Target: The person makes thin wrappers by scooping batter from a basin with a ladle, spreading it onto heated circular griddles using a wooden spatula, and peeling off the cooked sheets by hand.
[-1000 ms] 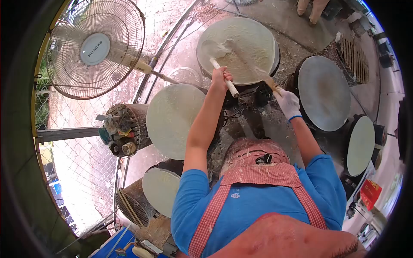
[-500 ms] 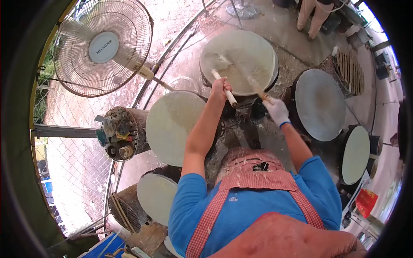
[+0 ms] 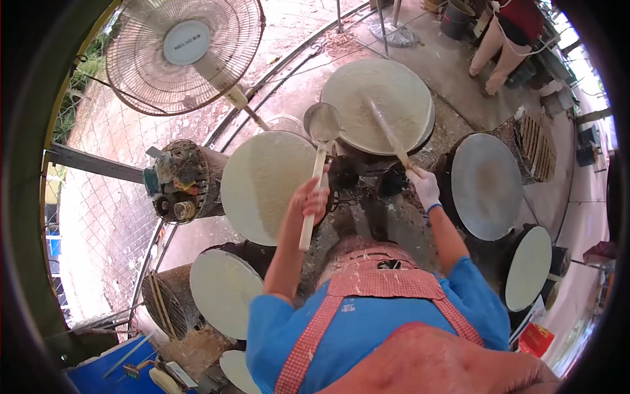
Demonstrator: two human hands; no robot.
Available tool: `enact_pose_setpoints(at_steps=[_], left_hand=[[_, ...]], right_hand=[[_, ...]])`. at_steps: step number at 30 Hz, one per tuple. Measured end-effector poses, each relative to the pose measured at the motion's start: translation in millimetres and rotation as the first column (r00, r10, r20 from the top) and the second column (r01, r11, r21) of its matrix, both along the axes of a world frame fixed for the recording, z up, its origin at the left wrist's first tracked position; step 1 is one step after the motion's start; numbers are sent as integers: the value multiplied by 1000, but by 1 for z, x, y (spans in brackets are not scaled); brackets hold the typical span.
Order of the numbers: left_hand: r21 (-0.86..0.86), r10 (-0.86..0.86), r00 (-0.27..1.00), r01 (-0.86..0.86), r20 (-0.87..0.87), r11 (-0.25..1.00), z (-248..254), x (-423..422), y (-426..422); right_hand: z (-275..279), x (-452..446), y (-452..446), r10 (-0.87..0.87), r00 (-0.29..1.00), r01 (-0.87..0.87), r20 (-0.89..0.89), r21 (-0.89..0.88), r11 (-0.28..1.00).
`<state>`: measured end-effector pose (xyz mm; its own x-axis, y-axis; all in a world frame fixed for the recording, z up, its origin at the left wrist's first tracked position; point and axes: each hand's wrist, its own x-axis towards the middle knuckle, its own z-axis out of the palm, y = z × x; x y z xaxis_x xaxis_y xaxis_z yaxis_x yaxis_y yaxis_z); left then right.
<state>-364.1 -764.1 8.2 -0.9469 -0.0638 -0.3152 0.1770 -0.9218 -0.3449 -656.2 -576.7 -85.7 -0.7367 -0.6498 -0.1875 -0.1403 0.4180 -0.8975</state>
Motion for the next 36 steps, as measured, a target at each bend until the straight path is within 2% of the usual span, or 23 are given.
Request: enact_pose_setpoints(at_steps=[1, 3, 4, 5, 7, 9, 10, 11, 12, 13, 15, 17, 18, 19, 22, 24, 26, 28, 29, 30, 32, 34, 36], left_hand=[[-81, 29, 996, -36, -78, 996, 7, 14, 10], [-227, 99, 991, -116, -86, 967, 3, 33, 29], [-347, 155, 986, -169, -69, 923, 0, 47, 48], [-345, 170, 983, -181, -62, 921, -1, 56, 62], [-98, 255, 966, -250, 43, 963, -2, 68, 88], [-51, 343, 935, -339, 93, 939, -22, 83, 129], [4, 396, 907, -401, 144, 916, -34, 90, 153], [-5, 444, 886, -447, 137, 894, -44, 96, 180], [41, 508, 856, -513, 93, 857, -54, 101, 210], [91, 578, 814, -580, 50, 809, -60, 102, 239], [99, 727, 679, -734, 101, 672, -56, 97, 293], [56, 757, 637, -769, 146, 637, -65, 105, 353], [-165, 748, 543, -756, 383, 633, -68, 106, 381], [-70, 806, 475, -846, 352, 529, -50, 102, 406], [-83, 932, 240, -959, 271, 271, -59, 108, 485], [-21, 995, 65, -998, 75, 67, -53, 107, 535], [4, 991, -97, -995, -90, -97, -63, 107, 591], [-373, 958, -286, -888, -4, -267, -32, 107, 637], [-578, 925, -374, -771, 72, -267, -19, 111, 658], [-649, 883, -455, -708, 115, -280, -11, 117, 680], [-773, 811, -559, -586, 171, -241, -16, 140, 729], [-798, 791, -584, -558, 185, -225, -40, 172, 782], [-788, 795, -577, -571, 185, -232, -76, 213, 831]], right_hand=[[-14, -1, 3, 163, 908, -133, -385, 103, 986], [24, -3, 11, 266, 883, -119, -386, 365, 923], [33, -3, 16, 248, 890, -96, -382, 375, 922], [37, -8, 14, 226, 894, -72, -388, 373, 925], [33, -7, 17, 250, 882, -119, -400, 323, 939], [31, -5, 21, 266, 943, -211, -198, 258, 943], [8, -15, 29, 320, 875, -290, -363, 135, 947], [11, -22, 35, 361, 857, -338, -368, 126, 933], [16, -30, 42, 354, 933, -357, 71, 42, 933], [24, -34, 47, 315, 807, -356, 500, -14, 935], [32, -27, 55, 366, 777, -375, 513, -91, 923], [50, -11, 59, 544, 667, -524, 509, -198, 828], [45, 2, 58, 611, 596, -593, 521, -227, 772], [39, 12, 55, 664, 524, -652, 533, -250, 716], [10, 66, 46, 791, 509, -845, 339, 24, 534], [11, 113, 53, 951, 274, -960, 146, -12, 279], [51, 178, 77, 970, 78, -996, 229, -11, 83], [27, 239, 75, 962, -215, -975, -166, -21, -222], [9, 271, 72, 863, -308, -941, -401, -4, -338], [53, 314, 99, 869, -416, -909, -267, 161, -385], [66, 392, 134, 757, -578, -815, -303, 182, -550], [80, 467, 181, 553, -721, -687, -417, 336, -644], [84, 531, 237, 399, -831, -554, -388, 511, -658]])
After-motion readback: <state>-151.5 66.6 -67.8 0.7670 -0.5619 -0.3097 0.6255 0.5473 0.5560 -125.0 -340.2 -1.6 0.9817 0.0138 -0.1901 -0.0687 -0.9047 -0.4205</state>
